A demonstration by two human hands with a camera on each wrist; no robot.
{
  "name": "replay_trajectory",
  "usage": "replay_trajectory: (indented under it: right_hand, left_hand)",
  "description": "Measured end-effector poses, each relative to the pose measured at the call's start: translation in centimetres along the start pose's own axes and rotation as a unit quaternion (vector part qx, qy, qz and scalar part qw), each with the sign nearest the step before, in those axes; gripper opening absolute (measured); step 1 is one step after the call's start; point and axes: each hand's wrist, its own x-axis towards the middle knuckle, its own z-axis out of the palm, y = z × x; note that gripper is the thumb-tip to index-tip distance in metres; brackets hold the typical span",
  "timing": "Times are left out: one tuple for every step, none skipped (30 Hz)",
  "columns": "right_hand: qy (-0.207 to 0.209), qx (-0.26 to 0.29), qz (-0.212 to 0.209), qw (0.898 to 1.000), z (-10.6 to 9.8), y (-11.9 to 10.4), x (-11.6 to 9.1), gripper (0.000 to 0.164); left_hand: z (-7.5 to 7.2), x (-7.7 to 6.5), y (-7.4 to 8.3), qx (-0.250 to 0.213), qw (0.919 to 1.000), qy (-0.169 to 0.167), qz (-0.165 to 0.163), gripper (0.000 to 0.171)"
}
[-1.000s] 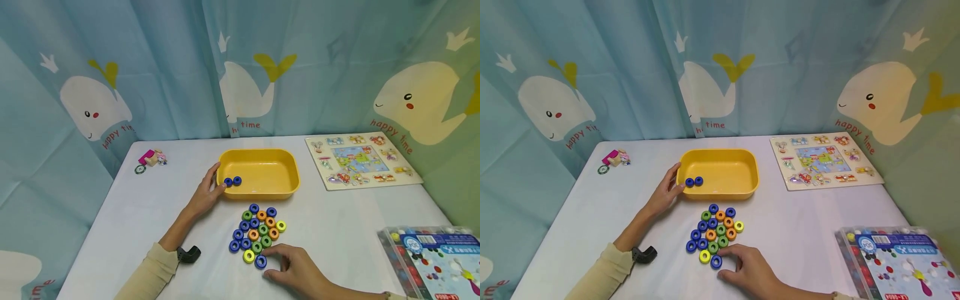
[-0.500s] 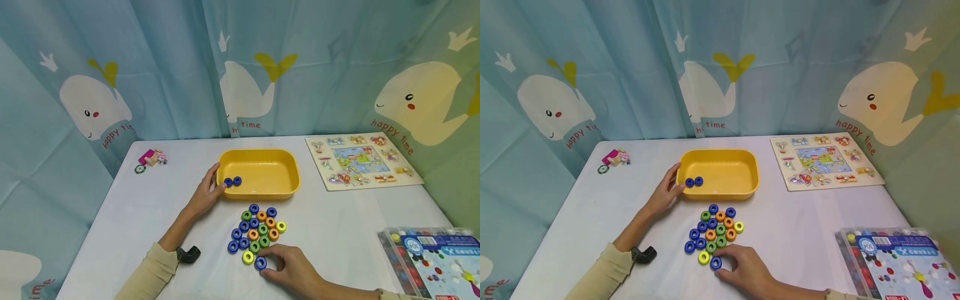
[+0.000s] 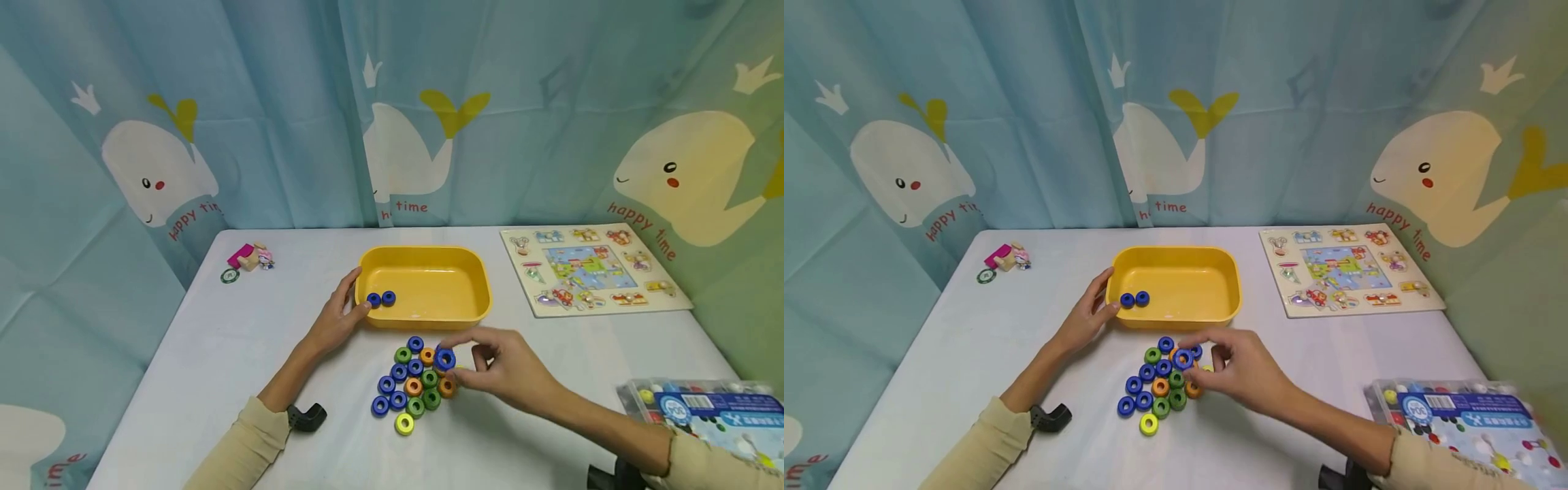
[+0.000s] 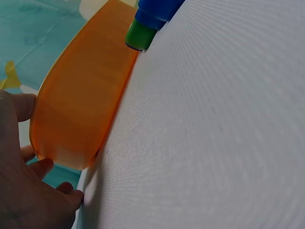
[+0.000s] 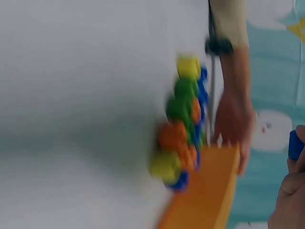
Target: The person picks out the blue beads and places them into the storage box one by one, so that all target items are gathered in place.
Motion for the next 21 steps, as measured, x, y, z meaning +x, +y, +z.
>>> replay_trajectory:
  right_hand:
    - [0.002,0.002,-0.006,1.0,-0.6,0.1,0.8,0.031]
    - [0.003,0.006,-0.012,1.0,-1.2,0.4,1.8,0.031]
    - [0.001,0.009,-0.014,1.0,-1.7,0.6,2.7,0.03]
    - [-0.003,0.009,-0.018,1.0,-2.1,0.9,3.8,0.029]
    - [-0.01,0.01,-0.02,1.0,-2.5,1.3,4.9,0.029]
    - [-0.02,0.01,-0.02,1.0,-2.8,1.6,6.0,0.028]
    - [-0.03,0.011,-0.015,0.999,-3.0,2.0,7.1,0.027]
    - [-0.041,0.012,-0.009,0.999,-3.1,2.4,8.2,0.027]
    - [-0.05,0.008,-0.003,0.999,-3.2,2.9,9.2,0.027]
    - [-0.06,0.005,0.003,0.998,-3.1,3.4,10.2,0.028]
    - [-0.069,0.005,0.01,0.998,-3.0,4.0,11.1,0.028]
    - [-0.077,0.004,0.017,0.997,-2.8,4.5,11.9,0.028]
    - [-0.086,0.001,0.022,0.996,-2.5,5.0,12.6,0.028]
    - [-0.094,-0.009,0.025,0.995,-2.2,5.5,13.2,0.028]
    - [-0.102,-0.018,0.027,0.994,-1.8,6.0,13.7,0.028]
    - [-0.111,-0.026,0.029,0.993,-1.5,6.4,14.2,0.028]
    - [-0.12,-0.032,0.031,0.992,-1.1,6.8,14.6,0.028]
    - [-0.129,-0.036,0.033,0.991,-0.7,7.1,15.0,0.027]
    - [-0.137,-0.039,0.033,0.989,-0.4,7.4,15.2,0.027]
    - [-0.146,-0.04,0.033,0.988,-0.1,7.6,15.5,0.027]
    - [-0.154,-0.037,0.036,0.987,0.2,7.9,15.7,0.026]
  left_hand:
    - [0.0,0.0,0.0,-0.001,1.0,0.0,0.0,0.065]
    - [0.0,0.0,0.0,-0.002,1.0,-0.001,0.0,0.065]
    - [0.0,0.0,0.0,-0.002,1.0,-0.002,0.0,0.065]
    - [-0.1,0.0,0.0,-0.002,1.0,-0.002,0.0,0.065]
    - [-0.1,0.0,0.0,-0.003,1.0,-0.001,0.0,0.065]
    - [-0.1,0.0,0.0,-0.004,1.0,0.0,0.0,0.065]
    - [-0.1,0.0,0.0,-0.004,1.0,0.0,-0.001,0.065]
    - [-0.1,-0.1,0.0,-0.004,1.0,0.001,-0.001,0.065]
    - [-0.1,-0.1,0.0,-0.003,1.0,0.0,-0.002,0.065]
    - [-0.1,-0.1,-0.1,-0.003,1.0,0.0,-0.002,0.065]
    - [-0.1,-0.1,-0.1,-0.002,1.0,0.0,-0.001,0.065]
    - [-0.1,0.0,-0.2,-0.001,1.0,-0.001,0.0,0.065]
    - [-0.1,0.0,-0.2,0.001,1.0,-0.001,0.001,0.065]
    - [-0.1,0.0,-0.2,0.002,1.0,-0.002,0.002,0.066]
    - [-0.1,0.0,-0.3,0.003,1.0,-0.003,0.003,0.066]
    - [-0.1,0.0,-0.3,0.003,1.0,-0.003,0.004,0.065]
    - [-0.1,0.0,-0.3,0.004,1.0,-0.003,0.005,0.065]
    - [-0.1,0.0,-0.3,0.004,1.0,-0.002,0.005,0.065]
    - [-0.1,0.0,-0.3,0.006,1.0,-0.002,0.005,0.065]
    - [-0.1,0.0,-0.3,0.007,1.0,-0.002,0.005,0.065]
    - [-0.1,0.1,-0.3,0.009,0.9999,-0.002,0.005,0.065]
